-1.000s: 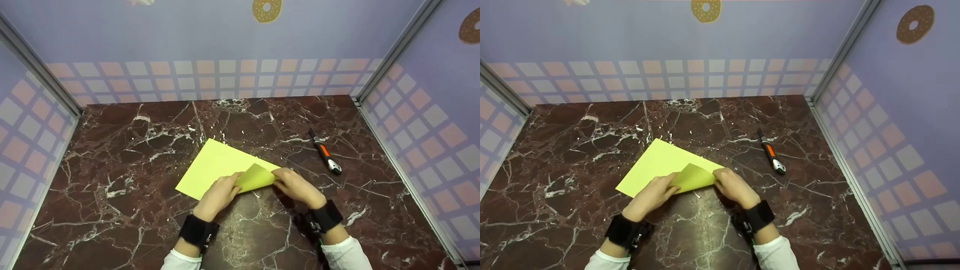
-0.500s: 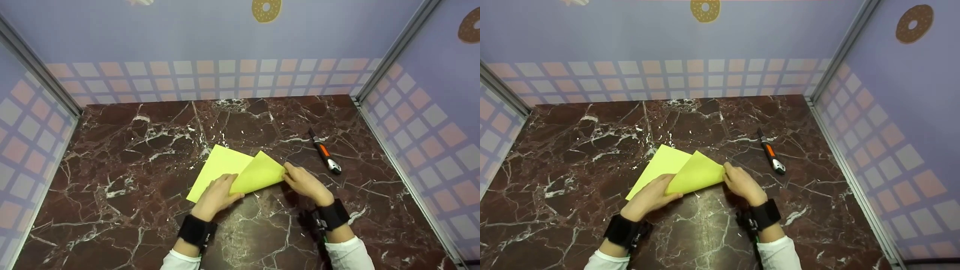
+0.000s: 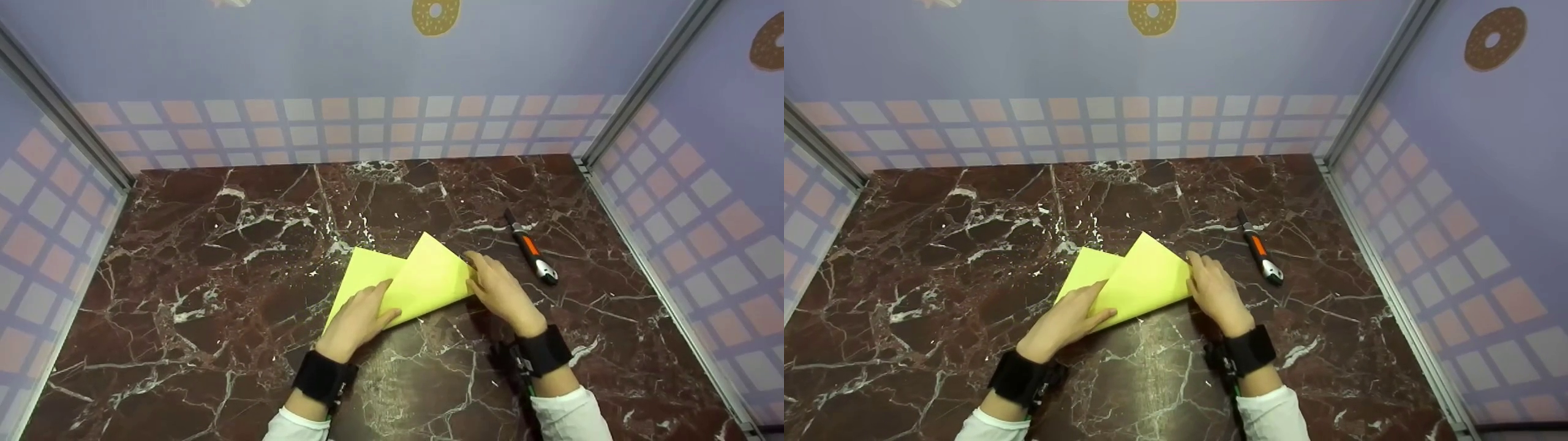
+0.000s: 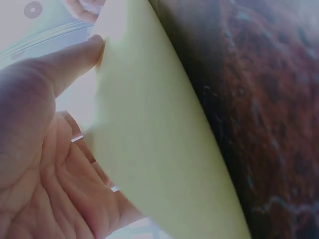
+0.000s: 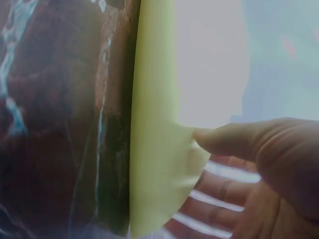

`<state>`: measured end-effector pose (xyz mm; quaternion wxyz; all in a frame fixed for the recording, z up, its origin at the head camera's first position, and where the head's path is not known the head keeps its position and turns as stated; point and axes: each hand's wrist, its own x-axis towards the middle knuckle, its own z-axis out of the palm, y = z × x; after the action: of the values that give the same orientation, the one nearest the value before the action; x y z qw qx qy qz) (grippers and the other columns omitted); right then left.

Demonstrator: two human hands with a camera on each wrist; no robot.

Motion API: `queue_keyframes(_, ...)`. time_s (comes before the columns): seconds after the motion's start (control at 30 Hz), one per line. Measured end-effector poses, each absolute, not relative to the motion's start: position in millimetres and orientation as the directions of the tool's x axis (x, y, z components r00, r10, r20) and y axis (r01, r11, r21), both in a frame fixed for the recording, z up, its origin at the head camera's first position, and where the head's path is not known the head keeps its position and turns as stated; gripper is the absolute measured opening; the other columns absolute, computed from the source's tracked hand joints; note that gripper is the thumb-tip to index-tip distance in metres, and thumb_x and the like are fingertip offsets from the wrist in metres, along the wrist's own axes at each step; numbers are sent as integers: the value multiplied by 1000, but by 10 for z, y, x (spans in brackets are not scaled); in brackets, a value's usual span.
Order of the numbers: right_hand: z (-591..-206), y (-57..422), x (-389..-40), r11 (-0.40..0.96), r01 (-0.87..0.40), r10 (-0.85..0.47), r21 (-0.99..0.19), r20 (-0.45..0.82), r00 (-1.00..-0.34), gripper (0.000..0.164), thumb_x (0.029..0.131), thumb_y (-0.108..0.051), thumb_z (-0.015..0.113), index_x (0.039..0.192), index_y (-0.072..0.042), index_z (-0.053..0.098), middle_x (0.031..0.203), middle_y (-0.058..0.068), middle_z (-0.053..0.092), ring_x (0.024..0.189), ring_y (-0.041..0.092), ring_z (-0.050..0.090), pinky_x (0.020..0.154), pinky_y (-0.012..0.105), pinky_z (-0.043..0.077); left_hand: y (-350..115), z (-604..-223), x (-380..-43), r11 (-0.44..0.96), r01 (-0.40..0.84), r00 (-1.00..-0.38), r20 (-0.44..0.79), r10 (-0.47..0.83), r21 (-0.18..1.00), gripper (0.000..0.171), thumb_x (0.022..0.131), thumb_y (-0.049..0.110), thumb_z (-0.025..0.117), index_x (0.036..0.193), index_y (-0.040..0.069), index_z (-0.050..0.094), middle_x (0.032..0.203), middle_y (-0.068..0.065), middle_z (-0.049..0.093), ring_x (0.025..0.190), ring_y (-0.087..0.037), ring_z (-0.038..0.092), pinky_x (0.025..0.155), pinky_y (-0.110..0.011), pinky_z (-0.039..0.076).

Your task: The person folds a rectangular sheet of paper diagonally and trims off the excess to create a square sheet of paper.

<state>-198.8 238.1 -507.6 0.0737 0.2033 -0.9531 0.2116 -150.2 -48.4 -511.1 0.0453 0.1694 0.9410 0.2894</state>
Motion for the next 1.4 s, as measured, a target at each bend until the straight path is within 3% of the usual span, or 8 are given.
queue_keyframes(0.17,-5034,2264,-1977,768,-594,-462,-238,435,-773,68,76,6,78,139,-8,56,131,22,58,119,41,55,102,53,50,-469,-5110,-1483,791,255,-954,12,299,556,73,96,33,66,154,2,32,130,-29,61,113,-43,65,94,-51,57)
queue_keyframes(0.37,-5031,2117,-1920,714,-698,-599,-59,465,-652,50,71,-1,84,118,-15,73,135,17,62,124,41,54,105,56,48,-444,-5110,-1485,793,245,-957,10,289,557,80,95,32,67,156,2,25,140,-30,54,122,-44,60,101,-52,54)
queue_keyframes(0.53,-5049,2018,-1844,698,-713,-647,-68,367,-668,36,80,-8,82,114,-15,76,133,14,66,123,38,58,106,50,50,-427,-5122,-1485,800,278,-954,51,297,532,77,95,29,67,157,5,26,141,-28,54,119,-43,62,97,-52,55)
queue_keyframes(0.7,-5073,1959,-1793,700,-707,-667,-103,261,-698,34,86,-12,77,120,-14,73,135,15,65,124,37,59,108,47,49,-422,-5127,-1453,826,319,-944,75,322,465,63,96,27,66,152,13,42,135,-26,58,112,-44,65,90,-53,58)
queue_keyframes(0.87,-5107,1925,-1770,675,-731,-699,-102,227,-678,34,88,-14,75,122,-12,72,134,16,65,124,37,60,108,47,49,-427,-5106,-1429,840,345,-928,16,373,419,47,96,31,65,138,11,59,137,-25,58,120,-44,60,98,-57,53)
queue_keyframes(1.03,-5148,1899,-1746,646,-756,-729,-109,207,-653,33,88,-16,75,120,-11,72,131,17,67,123,36,62,106,49,50,-437,-5080,-1417,836,350,-908,-65,413,422,43,93,36,68,125,8,68,144,-24,54,130,-43,53,104,-64,47)
queue_keyframes(1.27,-5180,1835,-1699,613,-779,-762,-133,160,-627,33,87,-22,75,119,-12,72,127,13,69,118,31,64,101,47,52,-434,-5049,-1404,822,392,-892,-48,449,413,35,91,35,72,111,7,75,139,-26,59,125,-43,59,105,-48,52)
queue_keyframes(1.4,-5196,1807,-1681,633,-758,-748,-157,126,-651,38,89,-29,73,123,-11,70,132,15,66,123,34,61,104,52,49,-430,-5041,-1383,842,398,-894,-51,445,363,37,94,37,68,116,8,74,142,-26,56,125,-43,59,101,-46,55)
